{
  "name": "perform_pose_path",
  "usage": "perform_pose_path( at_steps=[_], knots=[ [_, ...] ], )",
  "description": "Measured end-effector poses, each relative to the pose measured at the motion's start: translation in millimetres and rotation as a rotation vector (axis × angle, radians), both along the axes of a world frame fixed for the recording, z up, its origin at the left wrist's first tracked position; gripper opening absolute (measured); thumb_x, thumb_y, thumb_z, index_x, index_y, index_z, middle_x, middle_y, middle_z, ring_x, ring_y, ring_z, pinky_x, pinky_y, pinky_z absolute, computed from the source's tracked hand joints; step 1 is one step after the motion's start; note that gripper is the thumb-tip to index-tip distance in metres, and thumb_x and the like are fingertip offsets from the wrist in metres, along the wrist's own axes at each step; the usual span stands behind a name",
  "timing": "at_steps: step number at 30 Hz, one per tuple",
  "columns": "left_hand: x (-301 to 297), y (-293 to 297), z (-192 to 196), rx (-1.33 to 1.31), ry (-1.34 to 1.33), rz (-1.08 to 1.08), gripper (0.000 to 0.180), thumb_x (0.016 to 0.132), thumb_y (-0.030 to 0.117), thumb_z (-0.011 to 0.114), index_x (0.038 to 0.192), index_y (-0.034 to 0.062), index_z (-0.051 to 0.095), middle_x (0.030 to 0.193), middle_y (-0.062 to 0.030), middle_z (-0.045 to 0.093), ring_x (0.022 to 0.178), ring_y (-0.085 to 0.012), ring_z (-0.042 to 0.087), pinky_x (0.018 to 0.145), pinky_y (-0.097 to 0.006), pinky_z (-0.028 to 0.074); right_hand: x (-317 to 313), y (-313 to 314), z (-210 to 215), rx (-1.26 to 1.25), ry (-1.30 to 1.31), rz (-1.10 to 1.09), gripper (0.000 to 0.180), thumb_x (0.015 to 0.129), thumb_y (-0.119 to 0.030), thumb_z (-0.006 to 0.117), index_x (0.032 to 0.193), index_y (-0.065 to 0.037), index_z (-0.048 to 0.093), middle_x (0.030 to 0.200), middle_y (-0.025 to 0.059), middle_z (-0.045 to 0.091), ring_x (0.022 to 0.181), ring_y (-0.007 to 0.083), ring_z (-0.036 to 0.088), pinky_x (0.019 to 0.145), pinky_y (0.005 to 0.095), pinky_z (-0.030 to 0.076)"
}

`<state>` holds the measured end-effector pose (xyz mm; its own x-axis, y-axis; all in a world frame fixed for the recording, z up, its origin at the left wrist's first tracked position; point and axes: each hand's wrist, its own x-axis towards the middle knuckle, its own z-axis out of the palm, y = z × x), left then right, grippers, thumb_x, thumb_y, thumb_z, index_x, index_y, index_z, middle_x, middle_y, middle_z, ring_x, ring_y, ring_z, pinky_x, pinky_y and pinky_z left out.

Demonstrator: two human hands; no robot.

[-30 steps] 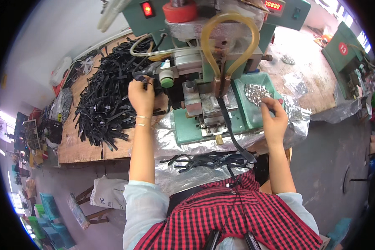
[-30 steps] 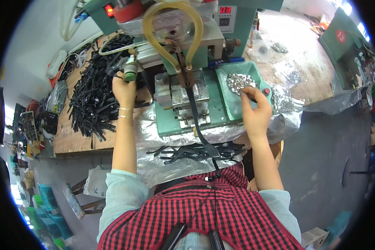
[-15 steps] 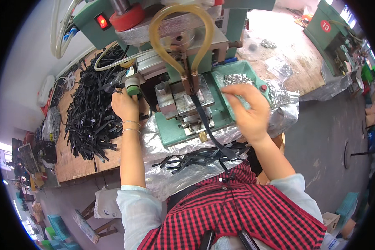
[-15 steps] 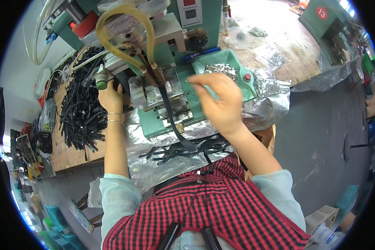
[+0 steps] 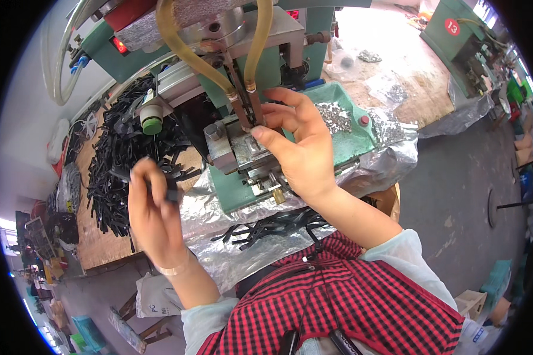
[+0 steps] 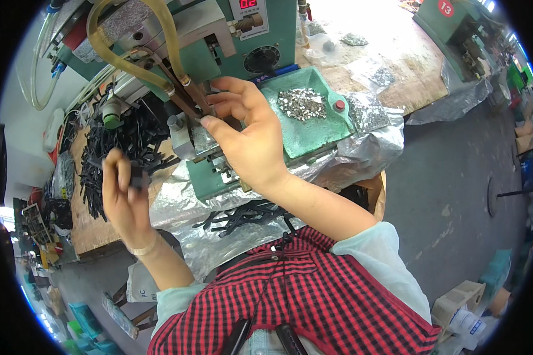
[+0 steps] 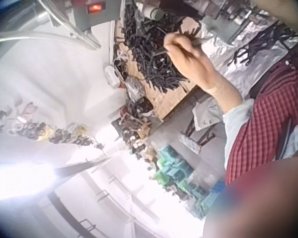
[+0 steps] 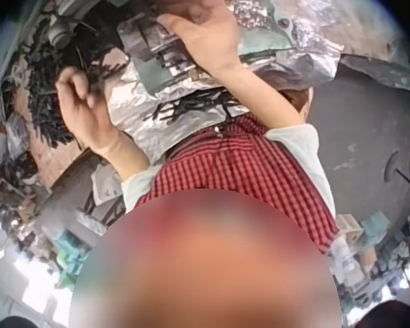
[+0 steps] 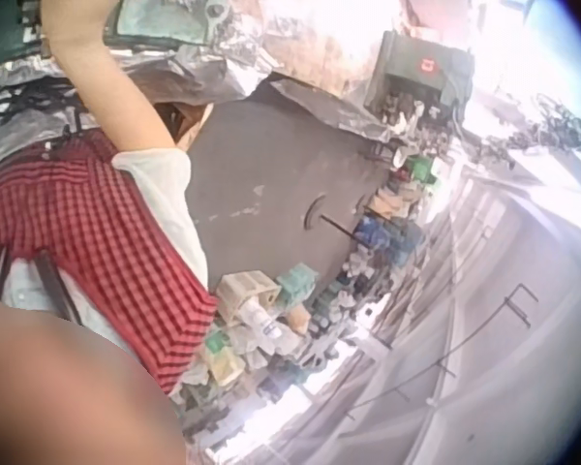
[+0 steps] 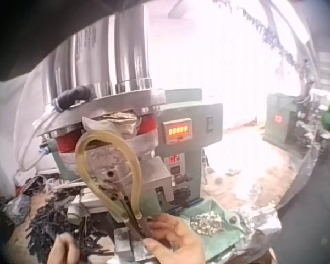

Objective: The person repeatedly picks black cable segments and small metal ferrules, inserts the ferrules into the cable ends, and uses a press machine to crimp them. The finished cables are placed on the work surface.

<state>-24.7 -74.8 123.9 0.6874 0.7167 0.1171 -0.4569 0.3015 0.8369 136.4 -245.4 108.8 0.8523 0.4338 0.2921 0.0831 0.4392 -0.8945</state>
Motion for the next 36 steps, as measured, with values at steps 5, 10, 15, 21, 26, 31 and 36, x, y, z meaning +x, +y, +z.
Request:
perform_pose_path(
  at_steps=[5,10,15,21,26,31,36],
  knots=[
    [11.0,-78.7,26.0,-0.234,0.188,-0.762,0.042,0.116,0.034,0.037,0.110,-0.0015,0.059,0.071,-0.0175,0.067,0.042,-0.0151,0.051,0.035,-0.024,0.034,-3.4,-38.5,18.3,-0.294,-0.310,0.073,0.052,0.091,0.000,0.067,0.143,0.000,0.056,0.130,0.0115,0.070,0.120,0.0228,0.065,0.103,0.0366,0.051],
    [63.9,-81.2,-11.3,-0.468,0.305,-0.809,0.040,0.114,0.034,0.042,0.105,0.0014,0.063,0.074,-0.0124,0.070,0.040,-0.0138,0.049,0.036,-0.022,0.034,66.8,-85.7,-63.5,-0.849,-0.384,-0.333,0.027,0.092,-0.003,0.061,0.115,-0.004,0.074,0.111,0.0175,0.076,0.105,0.0350,0.073,0.092,0.0410,0.056],
    [68.8,-80.6,-18.8,-0.488,0.277,-0.748,0.037,0.113,0.033,0.045,0.103,0.0022,0.064,0.073,-0.0120,0.070,0.039,-0.0131,0.048,0.036,-0.021,0.035,69.6,-101.2,-83.2,-0.717,-0.503,-0.378,0.023,0.093,-0.003,0.060,0.111,-0.003,0.074,0.108,0.0167,0.076,0.104,0.0342,0.072,0.093,0.0410,0.055],
    [65.6,-82.3,-20.6,-0.573,0.278,-0.765,0.037,0.113,0.034,0.045,0.103,0.0030,0.063,0.072,-0.0120,0.070,0.038,-0.0127,0.048,0.035,-0.021,0.034,89.4,-112.9,-84.8,-0.748,-0.471,-0.414,0.018,0.087,-0.004,0.067,0.103,-0.005,0.074,0.103,0.0122,0.074,0.099,0.0318,0.070,0.090,0.0400,0.054],
    [71.0,-85.9,-17.4,-0.440,0.317,-0.723,0.036,0.114,0.035,0.044,0.105,0.0048,0.062,0.071,-0.0084,0.068,0.038,-0.0102,0.047,0.035,-0.019,0.035,71.3,-110.3,-88.5,-1.045,-0.648,-0.465,0.013,0.079,-0.014,0.079,0.087,-0.006,0.073,0.096,0.0118,0.068,0.103,0.0342,0.063,0.093,0.0461,0.050],
    [45.4,-77.0,-35.2,-0.125,0.262,-0.791,0.042,0.113,0.040,0.047,0.119,0.0009,0.061,0.100,-0.0169,0.075,0.071,-0.0177,0.071,0.054,-0.025,0.054,68.9,-98.2,-90.8,-1.060,-0.794,-0.524,0.010,0.079,-0.012,0.077,0.085,-0.007,0.071,0.094,0.0112,0.069,0.099,0.0341,0.065,0.088,0.0462,0.052],
    [-25.1,-38.7,-39.9,1.079,0.503,0.304,0.009,0.091,-0.002,0.072,0.099,0.0008,0.073,0.104,-0.0074,0.075,0.089,-0.0148,0.066,0.082,-0.028,0.053,59.7,-103.3,-97.5,-0.808,-0.534,-0.613,0.010,0.089,-0.006,0.075,0.098,-0.005,0.074,0.095,0.0107,0.074,0.089,0.0284,0.072,0.081,0.0378,0.055]
  ],
)
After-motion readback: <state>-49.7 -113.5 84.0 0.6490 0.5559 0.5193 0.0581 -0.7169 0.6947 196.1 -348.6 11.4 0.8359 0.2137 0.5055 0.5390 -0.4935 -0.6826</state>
